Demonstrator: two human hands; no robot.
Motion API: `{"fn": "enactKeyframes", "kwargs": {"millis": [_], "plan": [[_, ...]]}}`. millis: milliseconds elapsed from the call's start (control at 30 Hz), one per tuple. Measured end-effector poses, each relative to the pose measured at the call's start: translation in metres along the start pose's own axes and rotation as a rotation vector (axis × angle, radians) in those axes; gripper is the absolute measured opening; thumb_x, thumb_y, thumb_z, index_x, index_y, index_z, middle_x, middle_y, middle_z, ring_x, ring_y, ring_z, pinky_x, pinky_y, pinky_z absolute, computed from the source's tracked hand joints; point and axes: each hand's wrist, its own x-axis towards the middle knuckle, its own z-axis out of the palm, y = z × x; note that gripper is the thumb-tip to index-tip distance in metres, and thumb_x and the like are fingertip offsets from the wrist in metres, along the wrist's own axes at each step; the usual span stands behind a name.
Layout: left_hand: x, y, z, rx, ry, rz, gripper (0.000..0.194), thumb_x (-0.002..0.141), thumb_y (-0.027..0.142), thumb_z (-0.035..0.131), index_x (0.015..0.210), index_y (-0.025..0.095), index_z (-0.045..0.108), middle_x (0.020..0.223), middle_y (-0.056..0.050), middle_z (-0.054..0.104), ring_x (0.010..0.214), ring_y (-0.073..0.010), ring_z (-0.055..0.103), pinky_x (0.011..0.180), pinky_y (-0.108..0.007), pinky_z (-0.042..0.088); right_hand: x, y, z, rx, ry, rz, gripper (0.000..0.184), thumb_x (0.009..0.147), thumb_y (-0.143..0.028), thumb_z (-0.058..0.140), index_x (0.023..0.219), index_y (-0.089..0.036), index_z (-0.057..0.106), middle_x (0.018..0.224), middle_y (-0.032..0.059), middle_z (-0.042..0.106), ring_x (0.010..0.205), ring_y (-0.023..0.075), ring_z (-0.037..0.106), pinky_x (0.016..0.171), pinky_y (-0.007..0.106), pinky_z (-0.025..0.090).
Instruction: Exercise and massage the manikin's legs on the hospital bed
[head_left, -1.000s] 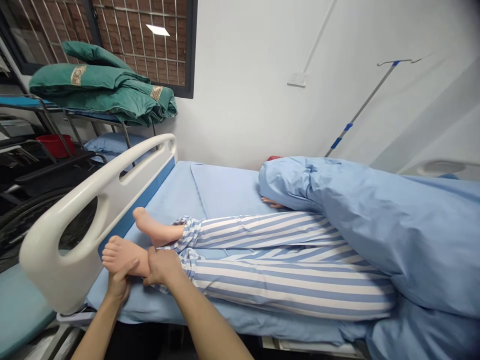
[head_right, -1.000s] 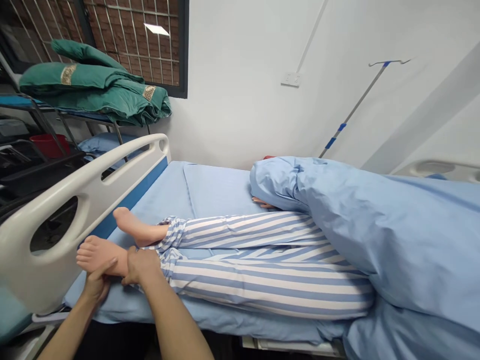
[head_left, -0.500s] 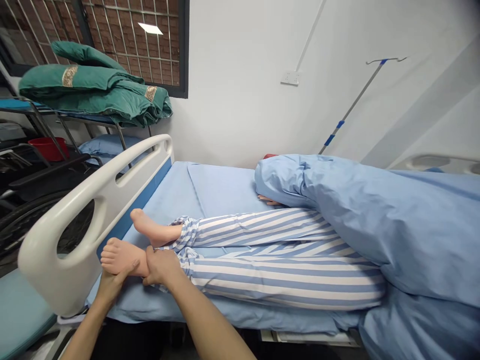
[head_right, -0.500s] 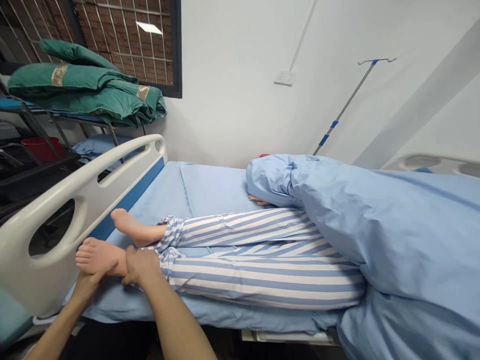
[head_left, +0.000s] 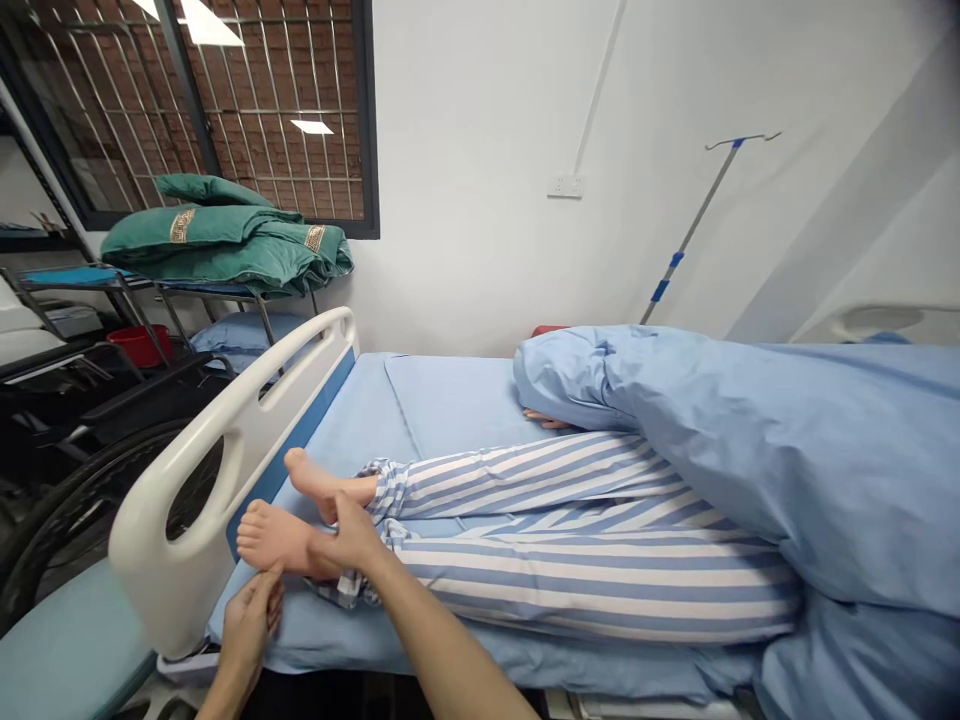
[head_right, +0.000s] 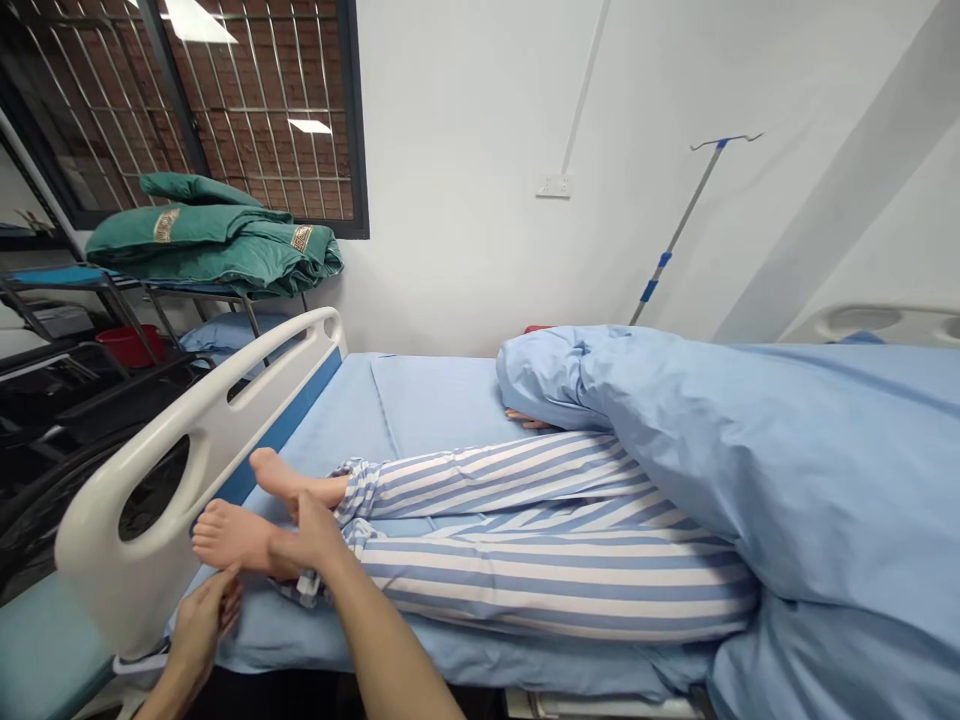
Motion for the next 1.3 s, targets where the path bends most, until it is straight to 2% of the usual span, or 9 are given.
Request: {"fn": "enactKeyframes", "kwargs": {"millis": [133,233,333,500,633,800,967,1100,1300], "plan": [[-0.008,0.003,0.012,0.136,-0.105,0.026,0.042,0.058,0.058,0.059,0.059,0.017,0.052,0.044,0.005,0.043,0.041,-0.0085,0.037,0.039,-0.021,0.03,-0.008,0.011,-0.035,0.011,0.142,0.005,0.028,0.07,-0.021,0.054,0.097,-0.02,0.05,0.094,0.0021,0.058,0.083,0.0148,0.054,0.072,0.025,0.041],[-0.015,0.006,0.03,0.207,-0.158,0.11,0.054,0.052,0.058,0.064,0.085,0.015,0.059,0.062,0.0,0.059,0.051,-0.0131,0.049,0.049,-0.024,0.039,-0.029,0.027,-0.065,-0.078,0.134,0.062,0.019,0.071,-0.019,0.052,0.089,-0.019,0.052,0.086,0.0015,0.058,0.078,0.0142,0.054,0.072,0.025,0.04],[-0.023,0.012,0.05,0.35,-0.227,0.184,0.069,0.056,0.056,0.064,0.109,0.014,0.052,0.055,0.005,0.055,0.05,-0.0135,0.048,0.054,-0.025,0.04,-0.054,0.041,-0.089,-0.152,0.113,0.133,0.015,0.071,-0.02,0.052,0.087,-0.019,0.053,0.085,0.0015,0.059,0.078,0.0145,0.054,0.071,0.024,0.039],[-0.025,0.024,0.066,0.591,-0.35,0.351,0.042,0.066,0.057,0.053,0.079,0.017,0.061,0.044,0.005,0.044,0.049,-0.0125,0.045,0.052,-0.023,0.037,-0.087,0.041,-0.107,-0.221,0.109,0.146,0.02,0.074,-0.025,0.052,0.093,-0.02,0.053,0.092,0.0031,0.059,0.088,0.0177,0.054,0.076,0.026,0.039],[-0.016,0.039,0.056,0.765,-0.282,0.37,0.038,0.07,0.055,0.046,0.063,0.019,0.056,0.049,0.002,0.05,0.053,-0.0141,0.05,0.053,-0.023,0.038,-0.097,0.032,-0.114,-0.241,0.101,0.124,0.023,0.075,-0.027,0.052,0.096,-0.02,0.053,0.097,0.0042,0.058,0.092,0.0186,0.053,0.079,0.027,0.039],[-0.012,0.066,0.018,1.136,-0.013,0.21,0.032,0.073,0.049,0.039,0.078,0.021,0.055,0.062,-0.003,0.06,0.06,-0.0214,0.057,0.053,-0.028,0.038,-0.102,0.036,-0.119,-0.295,0.083,0.149,0.023,0.076,-0.028,0.051,0.096,-0.019,0.054,0.096,0.0055,0.059,0.09,0.0194,0.053,0.077,0.028,0.039],[-0.035,0.08,0.003,1.314,0.073,0.212,0.042,0.074,0.049,0.04,0.105,0.023,0.05,0.073,-0.005,0.065,0.063,-0.0265,0.06,0.055,-0.031,0.037,-0.105,0.044,-0.112,-0.412,0.047,0.177,0.022,0.08,-0.035,0.047,0.092,-0.019,0.055,0.089,0.0061,0.061,0.084,0.021,0.054,0.073,0.031,0.039],[-0.031,0.087,0.045,1.212,-0.015,0.499,0.031,0.078,0.038,0.04,0.1,0.023,0.056,0.083,-0.005,0.066,0.072,-0.0213,0.061,0.062,-0.029,0.039,-0.107,0.044,-0.103,-0.511,0.071,0.177,0.024,0.082,-0.038,0.042,0.088,-0.019,0.056,0.087,0.0075,0.061,0.085,0.0226,0.054,0.075,0.035,0.037],[0.026,0.084,0.145,1.146,-0.254,0.72,0.03,0.08,0.031,0.041,0.102,0.024,0.061,0.105,-0.003,0.063,0.095,-0.0182,0.055,0.079,-0.027,0.039,-0.108,0.045,-0.102,-0.543,0.061,0.171,0.026,0.082,-0.039,0.041,0.087,-0.018,0.055,0.087,0.0077,0.06,0.084,0.0226,0.052,0.075,0.036,0.037]]}}
